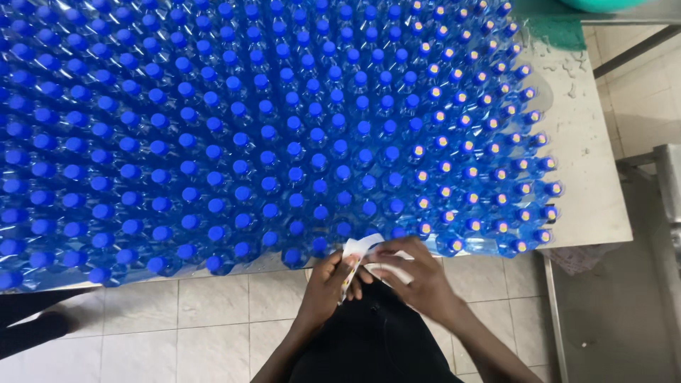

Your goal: The person applies round stickers to the caps of many blue-capped plastic bottles arranged on a table. They peel stickers from a roll and press each one onto a bottle cap, moving systematically across the rows.

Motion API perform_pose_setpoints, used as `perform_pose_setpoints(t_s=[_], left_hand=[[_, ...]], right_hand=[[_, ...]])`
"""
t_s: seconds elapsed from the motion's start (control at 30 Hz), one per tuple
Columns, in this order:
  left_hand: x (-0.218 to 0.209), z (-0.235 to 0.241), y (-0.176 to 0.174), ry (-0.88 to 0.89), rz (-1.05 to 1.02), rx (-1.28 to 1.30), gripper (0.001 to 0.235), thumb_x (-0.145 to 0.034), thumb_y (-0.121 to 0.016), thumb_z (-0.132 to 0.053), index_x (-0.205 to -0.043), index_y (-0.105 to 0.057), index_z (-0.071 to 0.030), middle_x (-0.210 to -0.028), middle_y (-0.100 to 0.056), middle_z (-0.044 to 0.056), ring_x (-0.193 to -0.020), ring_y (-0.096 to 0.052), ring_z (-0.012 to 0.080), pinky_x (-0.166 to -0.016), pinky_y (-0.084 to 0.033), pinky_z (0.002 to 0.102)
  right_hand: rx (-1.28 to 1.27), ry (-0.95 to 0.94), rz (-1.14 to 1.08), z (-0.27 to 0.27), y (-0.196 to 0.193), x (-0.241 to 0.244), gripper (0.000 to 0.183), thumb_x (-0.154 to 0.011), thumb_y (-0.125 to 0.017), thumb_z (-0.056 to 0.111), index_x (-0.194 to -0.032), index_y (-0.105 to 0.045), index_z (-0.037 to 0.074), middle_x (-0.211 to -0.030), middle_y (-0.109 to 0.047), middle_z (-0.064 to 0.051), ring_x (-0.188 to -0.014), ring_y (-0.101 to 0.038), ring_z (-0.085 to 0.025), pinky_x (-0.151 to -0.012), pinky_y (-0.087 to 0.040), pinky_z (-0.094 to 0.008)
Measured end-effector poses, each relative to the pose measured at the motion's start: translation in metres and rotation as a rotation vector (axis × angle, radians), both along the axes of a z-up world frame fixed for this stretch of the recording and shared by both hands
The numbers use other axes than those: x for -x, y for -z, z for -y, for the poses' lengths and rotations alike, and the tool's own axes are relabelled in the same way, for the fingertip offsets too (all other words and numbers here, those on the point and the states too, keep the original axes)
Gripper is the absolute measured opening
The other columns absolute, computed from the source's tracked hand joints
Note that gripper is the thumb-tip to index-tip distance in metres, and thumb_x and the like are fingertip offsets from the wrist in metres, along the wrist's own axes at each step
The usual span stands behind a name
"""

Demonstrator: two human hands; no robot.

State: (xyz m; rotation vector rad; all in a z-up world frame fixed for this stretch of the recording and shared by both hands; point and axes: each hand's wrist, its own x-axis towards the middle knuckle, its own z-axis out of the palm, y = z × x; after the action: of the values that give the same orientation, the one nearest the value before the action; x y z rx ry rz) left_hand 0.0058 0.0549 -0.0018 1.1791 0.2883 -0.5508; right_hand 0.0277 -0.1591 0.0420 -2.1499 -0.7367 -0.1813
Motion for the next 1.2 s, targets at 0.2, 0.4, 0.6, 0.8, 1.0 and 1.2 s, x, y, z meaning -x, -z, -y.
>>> perform_pose_setpoints(t_s=[0.2, 0.4, 0.6, 0.8, 1.0, 1.2], left_hand=[[0.015, -0.006, -0.01, 0.077, 0.136, -0.016, 0.034, -0.109, -0.059, -0.036, -0.099, -0.07, -0.005, -0.08, -0.078, 0.011, -0.055, -0.069, 0.0154, -0.055, -0.052, 0.027], [0.028, -0.019, -0.034, 0.233, 0.288, 0.008, 0.038, -0.113, -0.047, -0.038, -0.108, -0.068, -0.006, -0.102, -0.073, 0.008, -0.07, -0.066, 0.0133, -0.065, -0.052, 0.028], [0.043, -0.019, -0.003, 0.225, 0.297, -0.107, 0.037, -0.114, -0.048, -0.04, -0.106, -0.065, -0.009, -0.071, -0.063, 0.006, -0.065, -0.063, 0.012, -0.064, -0.051, 0.029], [0.037, -0.01, -0.006, 0.25, 0.334, -0.117, 0.033, -0.114, -0.047, -0.034, -0.106, -0.065, -0.007, -0.092, -0.079, 0.009, -0.063, -0.064, 0.0124, -0.06, -0.053, 0.027], [0.02, 0.001, -0.021, 0.346, 0.267, -0.225, 0.038, -0.111, -0.046, -0.042, -0.104, -0.068, -0.012, -0.091, -0.082, 0.001, -0.06, -0.06, 0.0099, -0.066, -0.052, 0.027], [0.003, 0.015, -0.009, 0.27, 0.113, -0.144, 0.046, -0.108, -0.052, -0.041, -0.117, -0.079, -0.004, -0.092, -0.084, 0.006, -0.058, -0.06, 0.0105, -0.064, -0.051, 0.025]], right_hand=[[0.054, 0.107, 0.023, -0.024, 0.017, 0.031, 0.028, -0.1, -0.08, 0.023, -0.123, -0.077, 0.008, -0.126, -0.074, -0.007, -0.114, -0.069, -0.028, -0.097, -0.058, -0.041], [-0.035, 0.201, -0.146, -0.032, 0.007, 0.053, 0.025, -0.098, -0.08, 0.018, -0.122, -0.079, 0.008, -0.116, -0.08, -0.008, -0.109, -0.075, -0.024, -0.094, -0.061, -0.036], [-0.058, 0.21, -0.208, -0.037, 0.003, 0.061, 0.029, -0.096, -0.082, 0.023, -0.122, -0.079, 0.011, -0.118, -0.081, -0.006, -0.111, -0.076, -0.023, -0.097, -0.061, -0.036], [-0.072, 0.243, -0.319, -0.026, 0.001, 0.057, 0.02, -0.097, -0.081, 0.019, -0.116, -0.082, 0.013, -0.114, -0.084, -0.006, -0.111, -0.079, -0.023, -0.097, -0.062, -0.036], [-0.255, 0.256, -0.809, -0.005, -0.027, 0.021, 0.013, -0.094, -0.082, 0.022, -0.1, -0.089, 0.013, -0.103, -0.089, -0.004, -0.099, -0.085, -0.019, -0.091, -0.064, -0.032], [0.007, 0.158, -0.664, 0.057, 0.019, -0.047, 0.015, -0.099, -0.077, 0.017, -0.112, -0.084, 0.015, -0.111, -0.087, -0.003, -0.096, -0.082, -0.016, -0.087, -0.066, -0.029]])
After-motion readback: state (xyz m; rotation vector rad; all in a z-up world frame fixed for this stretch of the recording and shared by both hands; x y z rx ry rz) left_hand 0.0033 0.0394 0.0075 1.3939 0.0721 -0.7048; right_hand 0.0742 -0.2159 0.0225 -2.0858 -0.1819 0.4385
